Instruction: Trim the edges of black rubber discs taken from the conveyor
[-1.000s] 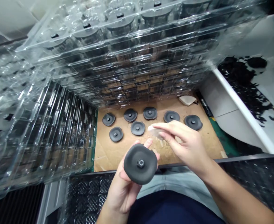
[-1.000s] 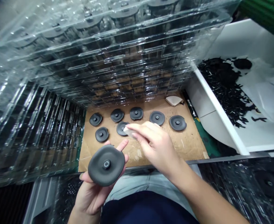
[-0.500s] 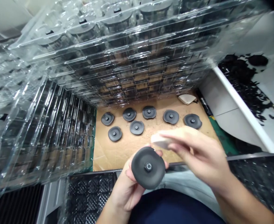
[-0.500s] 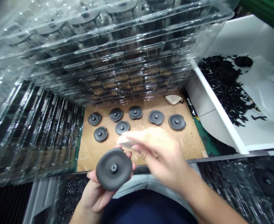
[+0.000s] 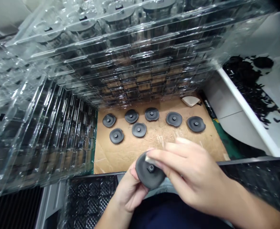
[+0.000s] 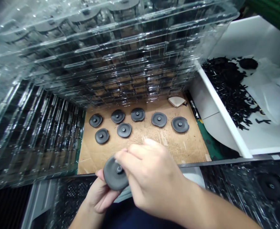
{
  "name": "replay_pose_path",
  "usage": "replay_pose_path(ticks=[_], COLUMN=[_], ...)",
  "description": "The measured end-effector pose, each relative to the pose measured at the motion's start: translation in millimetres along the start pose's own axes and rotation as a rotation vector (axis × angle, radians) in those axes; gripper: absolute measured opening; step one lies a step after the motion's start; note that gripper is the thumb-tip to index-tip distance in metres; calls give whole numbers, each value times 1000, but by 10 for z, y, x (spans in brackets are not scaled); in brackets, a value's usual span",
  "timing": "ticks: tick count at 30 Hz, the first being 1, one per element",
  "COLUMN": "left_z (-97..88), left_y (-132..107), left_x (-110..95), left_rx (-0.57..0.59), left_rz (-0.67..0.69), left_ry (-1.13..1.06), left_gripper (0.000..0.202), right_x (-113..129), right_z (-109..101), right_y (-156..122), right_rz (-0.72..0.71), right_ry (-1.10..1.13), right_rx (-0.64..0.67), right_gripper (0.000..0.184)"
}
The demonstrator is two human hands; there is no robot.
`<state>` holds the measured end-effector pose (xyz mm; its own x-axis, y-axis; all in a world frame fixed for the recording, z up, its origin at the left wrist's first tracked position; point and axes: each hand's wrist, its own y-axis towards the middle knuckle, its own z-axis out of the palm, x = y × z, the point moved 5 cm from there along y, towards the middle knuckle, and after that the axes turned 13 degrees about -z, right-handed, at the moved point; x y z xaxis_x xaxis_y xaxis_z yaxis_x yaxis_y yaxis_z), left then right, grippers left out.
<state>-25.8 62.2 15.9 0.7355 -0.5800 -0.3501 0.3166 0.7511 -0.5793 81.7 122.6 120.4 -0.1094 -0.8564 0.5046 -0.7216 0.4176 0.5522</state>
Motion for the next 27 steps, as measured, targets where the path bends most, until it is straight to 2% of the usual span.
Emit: replay_pose_path(ticks=[2, 3, 5, 8, 11, 14, 17, 19, 20, 22, 23, 25, 27], left_z=[18, 33, 82, 158, 187, 167, 131, 104, 84, 39, 30, 54, 110], left_y=[3, -4, -23, -41, -38, -31, -38, -52, -60, -74, -75, -73, -82], left_x=[-89, -132, -192, -212, -181, -144, -128, -141, -153, -169, -165, -143, -139], left_rx=[-53, -75, -84, -46, -22, -56, -94, -94, -100, -139, -157, -161, -126], left_rz=[103, 159, 244, 291, 276, 266, 260, 266, 275, 293, 283, 243, 223], left_ry=[-28, -36, -41, -40, -34, -26, 3, 27, 27, 14, 19, 54, 81], left_gripper=[48, 46, 46, 45, 47, 50, 46, 39, 39, 42, 44, 41, 37], right_x=[5, -4, -96, -377, -533, -397, -76, 78, 106, 87, 62, 38, 60], right_z=[9, 27, 92, 177, 123, -8, -53, 23, 80, 183, 202, 170, 129], right_y=[-107, -159, -263, -440, -519, -382, -125, -2, 37, 83, 101, 137, 141], right_rz=[106, 138, 239, 514, 645, 540, 211, 38, 15, 59, 88, 81, 14], right_ry=[-79, -37, 185, 522, 530, 315, 124, 144, 189, 253, 235, 116, 72], right_rx=[-50, -70, -111, -267, -433, -437, -354, -230, -152, -29, -26, -135, -226], right_gripper=[26, 26, 23, 18, 19, 22, 27, 25, 24, 22, 21, 23, 26])
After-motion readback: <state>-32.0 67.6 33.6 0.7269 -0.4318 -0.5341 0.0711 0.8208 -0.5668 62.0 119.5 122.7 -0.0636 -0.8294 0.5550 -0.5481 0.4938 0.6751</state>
